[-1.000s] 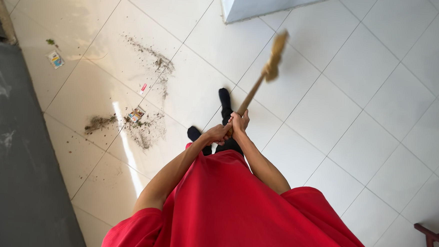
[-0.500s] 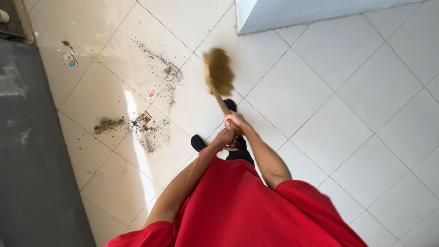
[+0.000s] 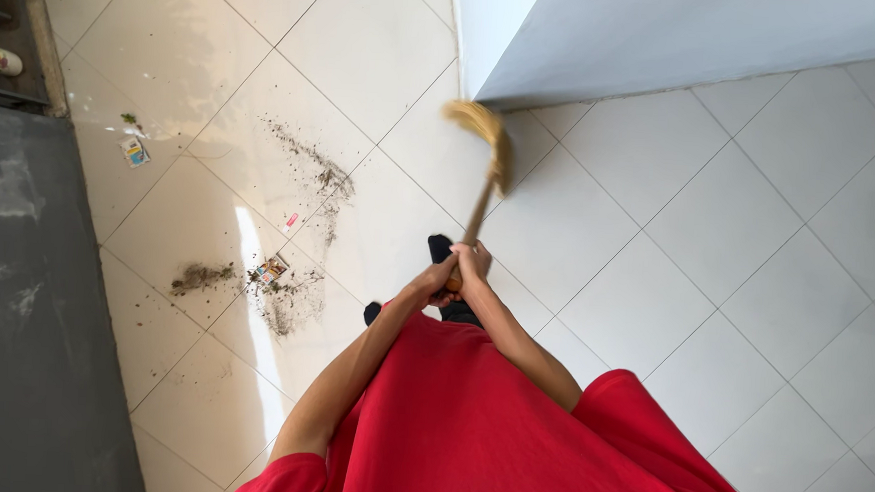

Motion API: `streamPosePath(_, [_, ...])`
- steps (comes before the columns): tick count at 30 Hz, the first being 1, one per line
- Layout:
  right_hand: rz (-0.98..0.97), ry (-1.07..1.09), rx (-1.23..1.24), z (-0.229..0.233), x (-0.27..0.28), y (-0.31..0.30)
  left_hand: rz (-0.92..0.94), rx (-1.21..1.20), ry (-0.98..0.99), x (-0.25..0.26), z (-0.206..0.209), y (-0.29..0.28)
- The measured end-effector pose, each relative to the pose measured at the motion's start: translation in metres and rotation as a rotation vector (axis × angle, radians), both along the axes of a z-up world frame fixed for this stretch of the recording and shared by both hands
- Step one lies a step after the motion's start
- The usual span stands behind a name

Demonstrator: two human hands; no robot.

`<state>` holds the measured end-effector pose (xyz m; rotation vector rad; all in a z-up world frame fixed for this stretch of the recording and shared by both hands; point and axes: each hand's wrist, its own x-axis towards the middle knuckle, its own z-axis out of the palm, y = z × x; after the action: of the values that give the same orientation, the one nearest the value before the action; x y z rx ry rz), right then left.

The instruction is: The person sweeps hair and dust across a tiled floor using a broom.

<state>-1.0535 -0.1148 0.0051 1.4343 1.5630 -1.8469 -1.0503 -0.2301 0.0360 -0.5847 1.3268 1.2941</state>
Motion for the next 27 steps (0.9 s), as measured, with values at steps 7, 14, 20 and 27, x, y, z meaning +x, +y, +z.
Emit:
streamPosePath(7, [-0.233, -0.128, 0.197, -0.014, -0.028, 0.064, 0.028, 0.073, 0.081, -0.012, -0.043, 0.067])
streamPosePath(14, [0.054, -0.177, 0.004, -0.046, -0.083, 0.090, 0.166, 0.044, 0.091, -0.022, -0.078, 0.087])
streamPosePath(20, [0.254, -0.078, -0.417, -0.059, -0.105, 0.030, 0.324, -0.027, 0.090, -0.032, -0.072, 0.042])
streamPosePath(27, [0.530, 0.044, -0.343, 0.000, -0.081, -0.063, 0.568, -0.108, -0.049, -0.001, -0.052, -0.073])
